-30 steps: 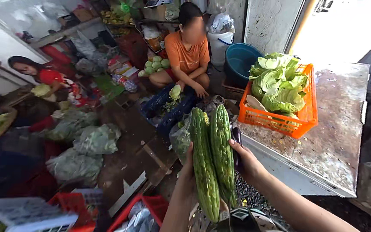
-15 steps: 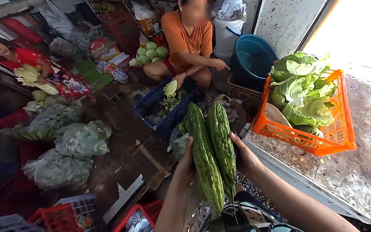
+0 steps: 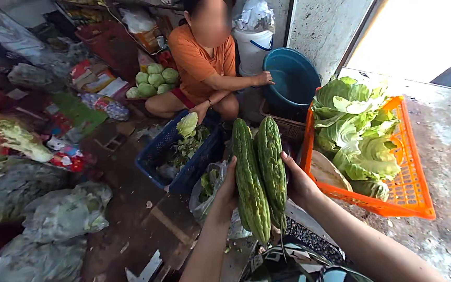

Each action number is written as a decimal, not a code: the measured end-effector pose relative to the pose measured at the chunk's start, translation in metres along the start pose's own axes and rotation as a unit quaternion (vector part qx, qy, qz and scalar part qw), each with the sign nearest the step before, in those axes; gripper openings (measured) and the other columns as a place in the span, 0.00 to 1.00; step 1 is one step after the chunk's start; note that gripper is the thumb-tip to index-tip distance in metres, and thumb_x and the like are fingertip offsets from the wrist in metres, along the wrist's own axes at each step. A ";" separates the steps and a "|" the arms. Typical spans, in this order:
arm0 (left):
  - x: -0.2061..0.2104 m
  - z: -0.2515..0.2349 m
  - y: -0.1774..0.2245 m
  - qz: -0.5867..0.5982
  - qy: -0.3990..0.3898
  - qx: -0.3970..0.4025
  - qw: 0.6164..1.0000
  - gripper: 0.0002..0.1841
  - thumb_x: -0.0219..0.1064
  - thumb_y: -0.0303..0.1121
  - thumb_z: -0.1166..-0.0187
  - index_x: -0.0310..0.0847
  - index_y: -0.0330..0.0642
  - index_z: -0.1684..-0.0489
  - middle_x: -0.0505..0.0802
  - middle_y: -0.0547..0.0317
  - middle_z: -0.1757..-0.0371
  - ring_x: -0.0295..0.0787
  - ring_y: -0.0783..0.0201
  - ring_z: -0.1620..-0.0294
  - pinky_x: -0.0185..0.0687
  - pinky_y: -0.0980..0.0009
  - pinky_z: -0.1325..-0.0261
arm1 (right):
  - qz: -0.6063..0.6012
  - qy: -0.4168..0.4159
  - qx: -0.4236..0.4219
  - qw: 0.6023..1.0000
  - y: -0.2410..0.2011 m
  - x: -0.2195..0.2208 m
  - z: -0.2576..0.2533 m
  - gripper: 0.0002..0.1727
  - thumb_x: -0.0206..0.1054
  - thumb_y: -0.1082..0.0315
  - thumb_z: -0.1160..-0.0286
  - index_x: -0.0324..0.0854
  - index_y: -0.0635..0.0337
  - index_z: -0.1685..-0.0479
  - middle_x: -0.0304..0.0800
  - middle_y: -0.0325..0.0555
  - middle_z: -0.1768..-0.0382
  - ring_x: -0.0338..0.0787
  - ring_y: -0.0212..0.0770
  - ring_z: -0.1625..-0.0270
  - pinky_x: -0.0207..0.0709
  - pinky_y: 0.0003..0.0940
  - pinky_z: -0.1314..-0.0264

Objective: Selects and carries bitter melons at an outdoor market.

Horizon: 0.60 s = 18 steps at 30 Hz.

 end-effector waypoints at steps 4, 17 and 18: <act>0.009 -0.036 0.004 0.010 -0.014 -0.013 1.000 0.33 0.39 0.62 0.10 0.75 0.47 0.26 0.94 0.50 0.45 0.94 0.57 0.43 0.92 0.57 0.41 | -0.005 0.009 0.009 1.000 -0.018 -0.010 -0.030 0.29 0.56 0.46 0.11 0.73 0.61 0.26 0.92 0.55 0.43 0.94 0.46 0.42 0.88 0.46 0.38; 0.030 -0.106 0.007 0.016 -0.001 -0.054 0.998 0.34 0.39 0.64 0.11 0.75 0.49 0.25 0.94 0.51 0.44 0.93 0.58 0.42 0.91 0.56 0.40 | 0.007 0.050 0.059 0.997 -0.052 -0.039 -0.086 0.32 0.58 0.42 0.15 0.75 0.57 0.26 0.92 0.53 0.41 0.93 0.47 0.39 0.87 0.49 0.36; 0.033 -0.108 0.008 0.020 -0.003 -0.060 0.998 0.34 0.39 0.64 0.11 0.76 0.49 0.26 0.94 0.51 0.44 0.93 0.58 0.42 0.92 0.56 0.40 | 0.006 0.053 0.057 0.997 -0.053 -0.041 -0.088 0.32 0.58 0.41 0.15 0.75 0.58 0.25 0.92 0.53 0.41 0.93 0.48 0.40 0.88 0.49 0.37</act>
Point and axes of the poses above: each hand's wrist, its own z-axis away from the middle knuckle, its own x-axis out of the palm, y = z × x, the point moved 3 cm from there along -z, towards the middle knuckle
